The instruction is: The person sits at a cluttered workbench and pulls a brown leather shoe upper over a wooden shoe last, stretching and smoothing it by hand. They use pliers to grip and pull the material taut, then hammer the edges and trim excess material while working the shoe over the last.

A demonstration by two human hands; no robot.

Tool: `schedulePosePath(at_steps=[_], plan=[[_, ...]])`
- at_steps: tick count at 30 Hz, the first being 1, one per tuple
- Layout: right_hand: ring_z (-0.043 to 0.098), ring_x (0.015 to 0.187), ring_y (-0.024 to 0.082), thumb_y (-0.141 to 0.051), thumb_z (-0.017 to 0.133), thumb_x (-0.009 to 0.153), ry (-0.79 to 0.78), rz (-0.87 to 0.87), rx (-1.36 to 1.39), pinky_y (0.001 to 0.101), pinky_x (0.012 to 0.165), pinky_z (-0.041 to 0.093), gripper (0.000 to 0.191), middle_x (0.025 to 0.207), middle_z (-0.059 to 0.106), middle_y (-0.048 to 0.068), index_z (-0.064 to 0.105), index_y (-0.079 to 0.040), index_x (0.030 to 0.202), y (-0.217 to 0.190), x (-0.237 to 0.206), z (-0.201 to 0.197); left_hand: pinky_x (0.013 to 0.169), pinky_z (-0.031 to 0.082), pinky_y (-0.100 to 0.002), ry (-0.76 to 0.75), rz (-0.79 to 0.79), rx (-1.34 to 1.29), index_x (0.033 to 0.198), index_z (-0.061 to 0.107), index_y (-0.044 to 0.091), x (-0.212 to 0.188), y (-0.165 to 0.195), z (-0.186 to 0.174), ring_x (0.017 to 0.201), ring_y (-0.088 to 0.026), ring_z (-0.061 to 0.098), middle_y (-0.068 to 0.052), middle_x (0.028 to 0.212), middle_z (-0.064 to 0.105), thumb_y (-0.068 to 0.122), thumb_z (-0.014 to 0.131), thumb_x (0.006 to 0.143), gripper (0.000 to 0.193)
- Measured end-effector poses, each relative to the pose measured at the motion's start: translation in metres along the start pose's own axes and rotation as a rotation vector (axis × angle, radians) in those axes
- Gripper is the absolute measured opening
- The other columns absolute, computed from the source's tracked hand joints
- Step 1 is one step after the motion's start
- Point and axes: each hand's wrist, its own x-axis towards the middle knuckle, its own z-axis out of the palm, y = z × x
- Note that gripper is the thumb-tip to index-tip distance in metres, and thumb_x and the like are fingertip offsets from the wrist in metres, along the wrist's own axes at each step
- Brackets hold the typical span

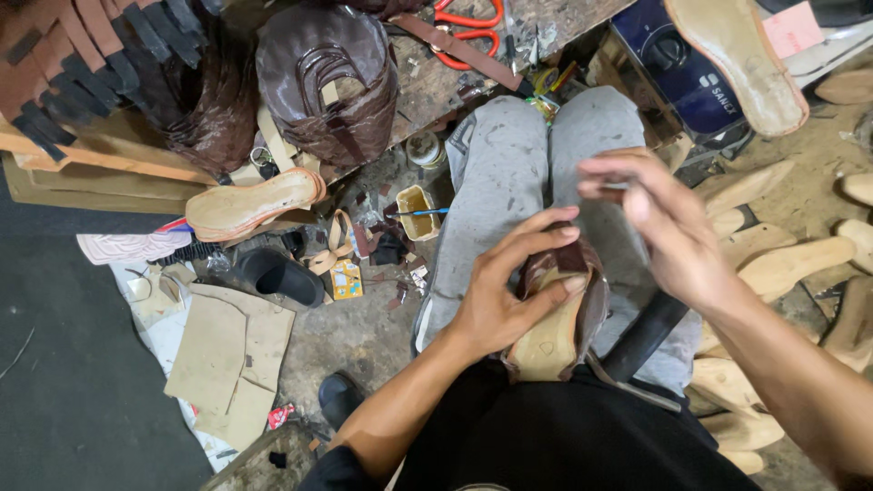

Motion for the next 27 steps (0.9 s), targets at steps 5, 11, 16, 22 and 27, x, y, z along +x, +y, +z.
schedulePosePath(at_steps=[5, 11, 16, 22, 27], plan=[[0.067, 0.104, 0.025, -0.009, 0.08, 0.078, -0.047, -0.387, -0.636, 0.0362, 0.089, 0.056, 0.035, 0.114, 0.064, 0.014, 0.071, -0.003, 0.111, -0.018, -0.026, 0.001, 0.123, 0.046, -0.039, 0.002, 0.013, 0.008, 0.135, 0.06, 0.004, 0.003, 0.002, 0.003, 0.144, -0.027, 0.055, -0.016, 0.153, 0.056, -0.002, 0.077, 0.088, 0.05], [0.071, 0.095, 0.026, 0.0, 0.079, 0.078, -0.051, -0.323, -0.7, 0.0338, 0.083, 0.058, 0.03, 0.105, 0.067, 0.01, 0.074, -0.007, 0.107, -0.011, -0.027, 0.009, 0.121, 0.048, -0.037, 0.033, -0.015, -0.014, 0.135, 0.061, 0.005, 0.004, 0.004, 0.002, 0.139, -0.025, 0.059, -0.015, 0.152, 0.058, -0.002, 0.078, 0.088, 0.05], [0.066, 0.115, 0.029, -0.017, 0.074, 0.094, -0.437, -0.177, -0.428, 0.0431, 0.097, 0.053, 0.044, 0.123, 0.063, 0.014, 0.059, -0.011, 0.135, -0.023, 0.019, -0.018, 0.119, 0.049, -0.037, 0.035, 0.017, 0.001, 0.135, 0.062, 0.005, 0.004, 0.0, -0.001, 0.14, -0.026, 0.06, -0.015, 0.152, 0.058, -0.001, 0.079, 0.089, 0.049], [0.077, 0.093, 0.021, -0.039, 0.072, 0.09, -0.976, 0.658, -0.549, 0.0369, 0.084, 0.061, 0.068, 0.122, 0.076, 0.007, 0.053, -0.035, 0.155, -0.011, 0.084, -0.037, 0.119, 0.049, -0.039, 0.083, -0.01, 0.037, 0.135, 0.062, 0.004, 0.0, -0.001, 0.011, 0.138, -0.027, 0.061, -0.017, 0.145, 0.062, 0.001, 0.079, 0.09, 0.048], [0.079, 0.083, 0.024, -0.034, 0.084, 0.077, -1.125, 0.697, -0.463, 0.0384, 0.073, 0.068, 0.078, 0.123, 0.075, 0.007, 0.06, -0.035, 0.151, -0.019, 0.108, -0.016, 0.12, 0.047, -0.04, 0.079, -0.004, -0.01, 0.135, 0.061, 0.002, -0.003, 0.0, 0.01, 0.143, -0.029, 0.056, -0.02, 0.151, 0.057, 0.0, 0.077, 0.092, 0.046]])
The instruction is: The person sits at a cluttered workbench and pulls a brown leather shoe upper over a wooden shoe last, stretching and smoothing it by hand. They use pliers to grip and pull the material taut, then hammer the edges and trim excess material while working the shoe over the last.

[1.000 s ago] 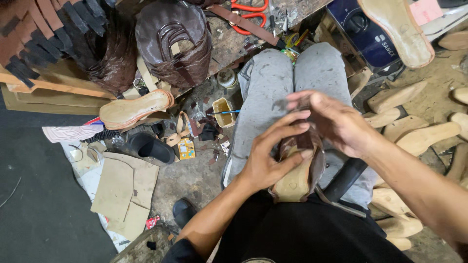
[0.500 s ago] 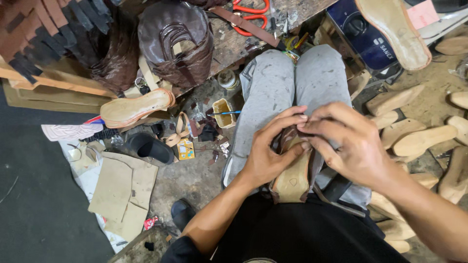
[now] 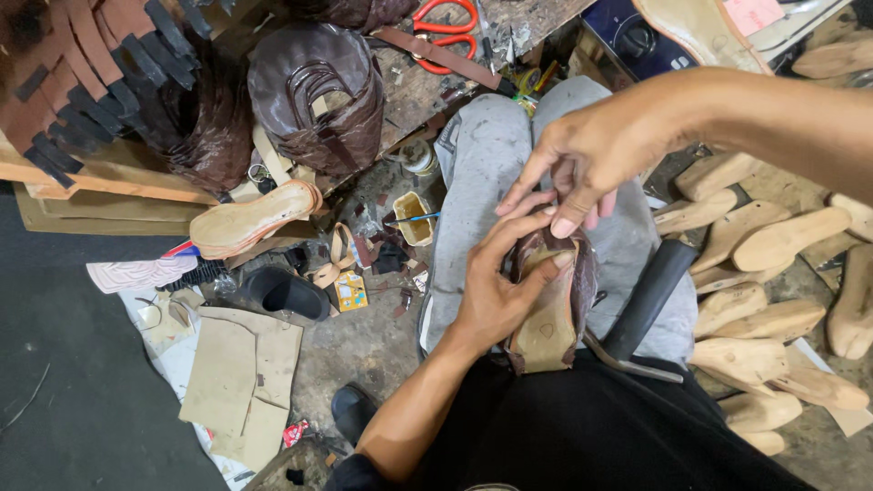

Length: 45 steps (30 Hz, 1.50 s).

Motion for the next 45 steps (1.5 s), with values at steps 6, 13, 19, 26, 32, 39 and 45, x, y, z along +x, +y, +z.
schedulePosePath(at_steps=[6, 13, 19, 26, 32, 39, 45], plan=[[0.08, 0.084, 0.024, -0.037, 0.087, 0.072, -0.039, 0.16, -0.129, 0.039, 0.074, 0.064, 0.081, 0.115, 0.073, 0.008, 0.06, -0.036, 0.149, -0.03, 0.005, -0.007, 0.121, 0.045, -0.042, 0.001, -0.016, 0.01, 0.129, 0.063, 0.0, 0.0, 0.005, -0.002, 0.143, -0.031, 0.056, -0.023, 0.151, 0.056, -0.002, 0.078, 0.09, 0.042], [0.079, 0.077, 0.024, -0.031, 0.09, 0.068, -0.005, 0.246, -0.213, 0.038, 0.071, 0.066, 0.078, 0.091, 0.082, 0.014, 0.061, -0.024, 0.14, -0.049, 0.007, 0.002, 0.118, 0.048, -0.039, 0.0, -0.007, -0.008, 0.13, 0.062, -0.001, -0.004, -0.001, 0.0, 0.136, -0.028, 0.061, -0.02, 0.142, 0.063, -0.002, 0.078, 0.089, 0.043], [0.077, 0.07, 0.026, -0.02, 0.088, 0.072, 0.176, -0.01, -0.569, 0.0386, 0.063, 0.06, 0.056, 0.078, 0.08, 0.015, 0.076, -0.015, 0.126, -0.049, 0.0, 0.02, 0.114, 0.049, -0.035, 0.019, -0.066, 0.01, 0.133, 0.06, -0.001, -0.009, -0.008, 0.0, 0.129, -0.022, 0.064, -0.015, 0.134, 0.069, 0.0, 0.079, 0.09, 0.046], [0.073, 0.075, 0.033, -0.026, 0.089, 0.064, 0.339, -0.116, -0.683, 0.0445, 0.069, 0.057, 0.044, 0.076, 0.075, 0.012, 0.076, -0.01, 0.103, -0.05, -0.011, 0.037, 0.111, 0.05, -0.033, -0.01, -0.098, 0.003, 0.132, 0.061, -0.002, -0.007, -0.009, -0.003, 0.125, -0.018, 0.064, -0.013, 0.129, 0.069, 0.001, 0.078, 0.089, 0.046], [0.071, 0.079, 0.038, -0.03, 0.085, 0.068, 0.49, -0.151, -0.798, 0.0472, 0.071, 0.056, 0.039, 0.079, 0.073, 0.016, 0.073, -0.007, 0.097, -0.042, -0.009, 0.057, 0.107, 0.051, -0.032, -0.057, -0.14, -0.01, 0.132, 0.059, -0.002, -0.006, -0.013, -0.009, 0.12, -0.015, 0.064, -0.01, 0.123, 0.07, 0.002, 0.078, 0.09, 0.046], [0.071, 0.091, 0.042, -0.023, 0.082, 0.077, 1.063, -0.51, -0.513, 0.0462, 0.076, 0.058, 0.086, 0.114, 0.069, 0.023, 0.04, -0.006, 0.15, -0.044, -0.058, 0.099, 0.122, 0.044, -0.039, -0.015, 0.064, -0.124, 0.135, 0.056, 0.001, 0.014, 0.032, -0.017, 0.144, -0.026, 0.054, -0.016, 0.153, 0.054, 0.0, 0.075, 0.089, 0.049], [0.07, 0.116, 0.032, -0.012, 0.088, 0.075, 1.476, -0.787, -0.346, 0.0412, 0.101, 0.059, 0.096, 0.126, 0.066, 0.02, 0.031, -0.002, 0.152, -0.04, -0.071, 0.128, 0.128, 0.035, -0.05, -0.14, 0.642, 0.249, 0.147, 0.039, 0.015, 0.058, 0.056, -0.035, 0.148, -0.032, 0.049, -0.016, 0.155, 0.048, 0.0, 0.087, 0.089, 0.076]])
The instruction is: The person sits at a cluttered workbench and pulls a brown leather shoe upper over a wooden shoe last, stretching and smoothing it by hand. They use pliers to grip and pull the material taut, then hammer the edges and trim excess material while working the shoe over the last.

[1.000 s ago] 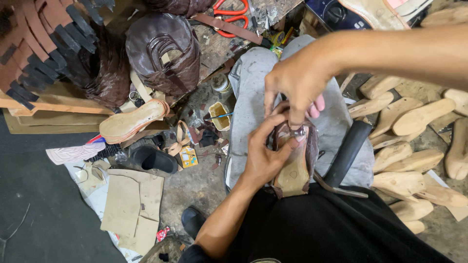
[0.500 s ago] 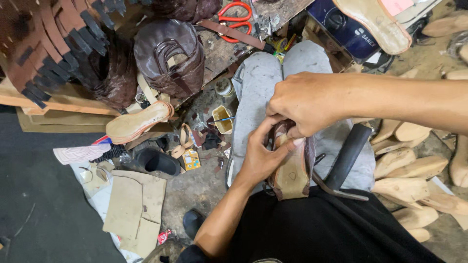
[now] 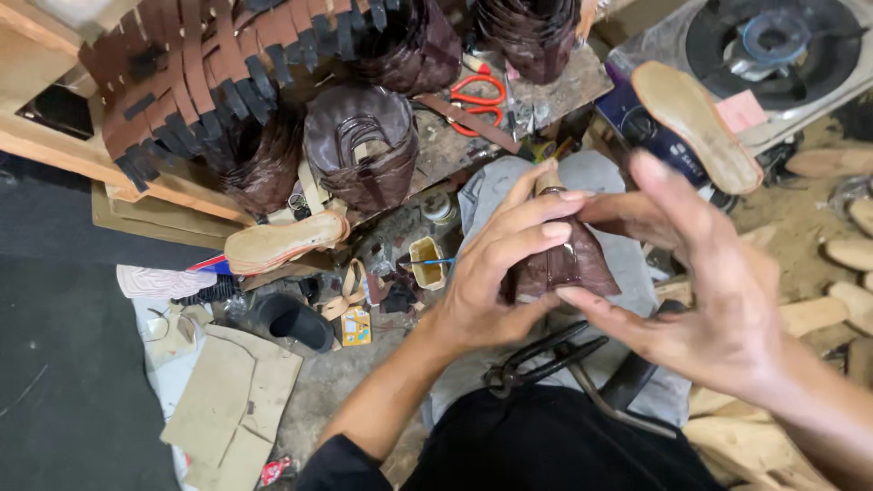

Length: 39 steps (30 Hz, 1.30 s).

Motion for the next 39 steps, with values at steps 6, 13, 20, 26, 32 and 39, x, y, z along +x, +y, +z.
schedulePosePath(at_steps=[6, 13, 20, 26, 32, 39], plan=[[0.069, 0.119, 0.034, -0.006, 0.091, 0.075, 0.148, -0.087, -0.08, 0.0417, 0.102, 0.056, 0.065, 0.125, 0.067, 0.024, 0.055, 0.003, 0.129, 0.034, -0.03, 0.032, 0.125, 0.034, -0.049, 0.041, 0.026, 0.139, 0.163, 0.018, 0.021, 0.002, -0.029, 0.004, 0.152, -0.035, 0.039, -0.02, 0.164, 0.033, 0.0, 0.087, 0.079, 0.11], [0.068, 0.121, 0.036, -0.006, 0.088, 0.073, 0.145, 0.004, -0.016, 0.0421, 0.106, 0.056, 0.051, 0.126, 0.066, 0.025, 0.065, 0.008, 0.117, 0.034, -0.052, 0.037, 0.136, 0.02, -0.045, -0.055, -0.201, -0.079, 0.166, 0.011, 0.013, -0.018, -0.005, 0.011, 0.159, -0.033, 0.027, -0.017, 0.164, 0.033, -0.001, 0.082, 0.083, 0.11], [0.066, 0.121, 0.036, -0.007, 0.088, 0.072, 0.116, 0.043, -0.053, 0.0431, 0.107, 0.055, 0.053, 0.128, 0.063, 0.023, 0.065, 0.007, 0.119, 0.036, -0.067, 0.035, 0.138, 0.017, -0.045, -0.141, -0.383, -0.26, 0.164, 0.019, 0.003, -0.005, 0.034, -0.008, 0.164, -0.033, 0.024, -0.02, 0.17, 0.03, 0.006, 0.066, 0.083, 0.093], [0.066, 0.122, 0.036, -0.008, 0.087, 0.074, 0.131, -0.021, -0.034, 0.044, 0.104, 0.056, 0.057, 0.131, 0.062, 0.022, 0.061, 0.0, 0.124, 0.05, -0.07, 0.053, 0.133, 0.03, -0.041, 0.082, -0.46, 0.075, 0.156, 0.042, 0.001, -0.006, 0.043, 0.018, 0.156, -0.03, 0.035, -0.018, 0.169, 0.034, 0.017, 0.067, 0.106, 0.059], [0.051, 0.135, 0.047, -0.008, 0.085, 0.06, -0.085, -0.143, 0.025, 0.054, 0.111, 0.046, 0.106, 0.151, 0.044, 0.025, 0.035, -0.016, 0.154, 0.126, -0.019, 0.104, 0.124, 0.04, -0.039, 0.348, -0.584, 0.17, 0.151, 0.052, -0.002, -0.024, 0.042, -0.007, 0.143, -0.027, 0.055, -0.018, 0.153, 0.056, 0.017, 0.056, 0.108, 0.047], [0.055, 0.119, 0.049, -0.007, 0.086, 0.056, -0.209, -0.109, -0.059, 0.0543, 0.097, 0.048, 0.112, 0.141, 0.048, 0.027, 0.037, -0.022, 0.155, 0.127, -0.014, 0.156, 0.106, 0.047, -0.029, 0.613, -0.784, 0.384, 0.135, 0.061, -0.005, -0.054, 0.025, -0.04, 0.115, -0.016, 0.063, -0.013, 0.123, 0.071, 0.018, 0.047, 0.111, 0.036]])
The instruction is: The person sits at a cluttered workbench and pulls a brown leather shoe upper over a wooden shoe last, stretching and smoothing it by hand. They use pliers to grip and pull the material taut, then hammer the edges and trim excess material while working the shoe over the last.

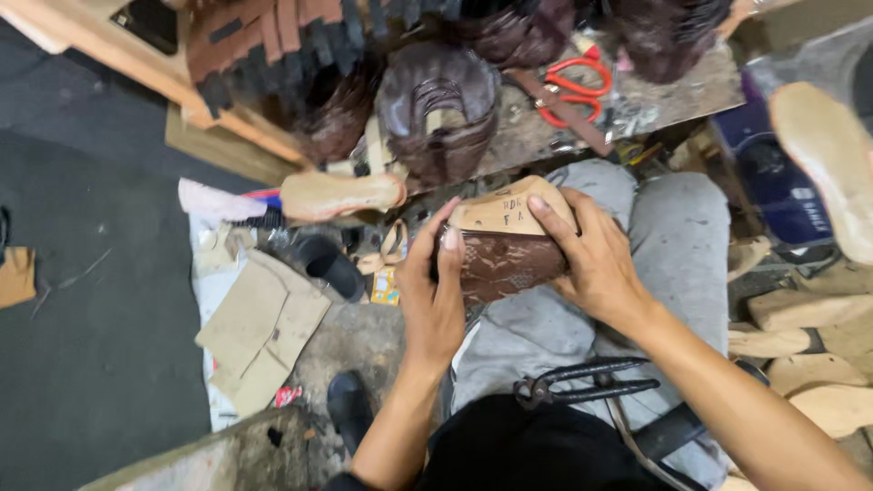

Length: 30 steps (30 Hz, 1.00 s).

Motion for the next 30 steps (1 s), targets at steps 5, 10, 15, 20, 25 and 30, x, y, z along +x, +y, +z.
schedulePosePath(at_steps=[5, 10, 15, 20, 25, 30], plan=[[0.058, 0.114, 0.046, -0.005, 0.084, 0.053, -0.039, 0.003, -0.136, 0.0526, 0.095, 0.049, 0.11, 0.14, 0.05, 0.026, 0.043, -0.024, 0.154, -0.012, 0.003, 0.011, 0.081, 0.047, -0.027, 0.166, -0.108, -0.066, 0.121, 0.069, -0.004, -0.004, -0.046, 0.0, 0.09, -0.01, 0.055, -0.003, 0.096, 0.066, 0.024, 0.049, 0.112, 0.036], [0.057, 0.108, 0.043, -0.015, 0.088, 0.063, 0.031, -0.04, -0.168, 0.0512, 0.092, 0.048, 0.098, 0.137, 0.052, 0.026, 0.047, -0.024, 0.152, -0.007, -0.003, 0.015, 0.074, 0.042, -0.025, 0.173, -0.117, -0.117, 0.116, 0.068, -0.005, -0.014, -0.081, 0.002, 0.084, -0.007, 0.05, 0.001, 0.091, 0.061, 0.025, 0.05, 0.113, 0.036], [0.058, 0.107, 0.045, -0.019, 0.089, 0.063, 0.062, -0.064, -0.17, 0.0515, 0.091, 0.048, 0.096, 0.135, 0.053, 0.028, 0.049, -0.021, 0.15, -0.002, 0.0, 0.009, 0.087, 0.049, -0.024, 0.154, -0.164, -0.252, 0.122, 0.068, -0.005, 0.001, -0.068, 0.01, 0.095, -0.007, 0.059, -0.001, 0.104, 0.069, 0.024, 0.05, 0.11, 0.036], [0.06, 0.121, 0.043, -0.005, 0.081, 0.055, -0.033, 0.028, -0.031, 0.0479, 0.099, 0.051, 0.103, 0.139, 0.056, 0.022, 0.049, -0.018, 0.152, -0.011, 0.008, -0.023, 0.108, 0.042, -0.027, -0.207, -0.078, -0.397, 0.142, 0.054, -0.002, 0.019, -0.005, -0.013, 0.125, -0.015, 0.055, -0.011, 0.138, 0.06, 0.033, 0.048, 0.108, 0.049], [0.065, 0.118, 0.037, -0.017, 0.087, 0.063, -0.198, 0.176, 0.224, 0.0447, 0.098, 0.052, 0.1, 0.131, 0.063, 0.016, 0.045, -0.017, 0.154, -0.034, 0.012, -0.089, 0.122, 0.042, -0.033, -0.49, 0.214, -0.314, 0.153, 0.042, 0.009, 0.019, 0.025, -0.017, 0.15, -0.022, 0.044, -0.016, 0.169, 0.025, 0.02, 0.089, 0.081, 0.086], [0.067, 0.108, 0.032, -0.038, 0.093, 0.064, -0.415, 0.553, -0.144, 0.0424, 0.092, 0.053, 0.096, 0.123, 0.068, 0.008, 0.053, -0.034, 0.151, -0.035, 0.023, -0.137, 0.119, 0.049, -0.039, -0.395, 0.181, -0.371, 0.13, 0.066, 0.006, 0.03, -0.029, 0.046, 0.142, -0.026, 0.056, -0.018, 0.167, 0.042, 0.004, 0.089, 0.08, 0.055]])
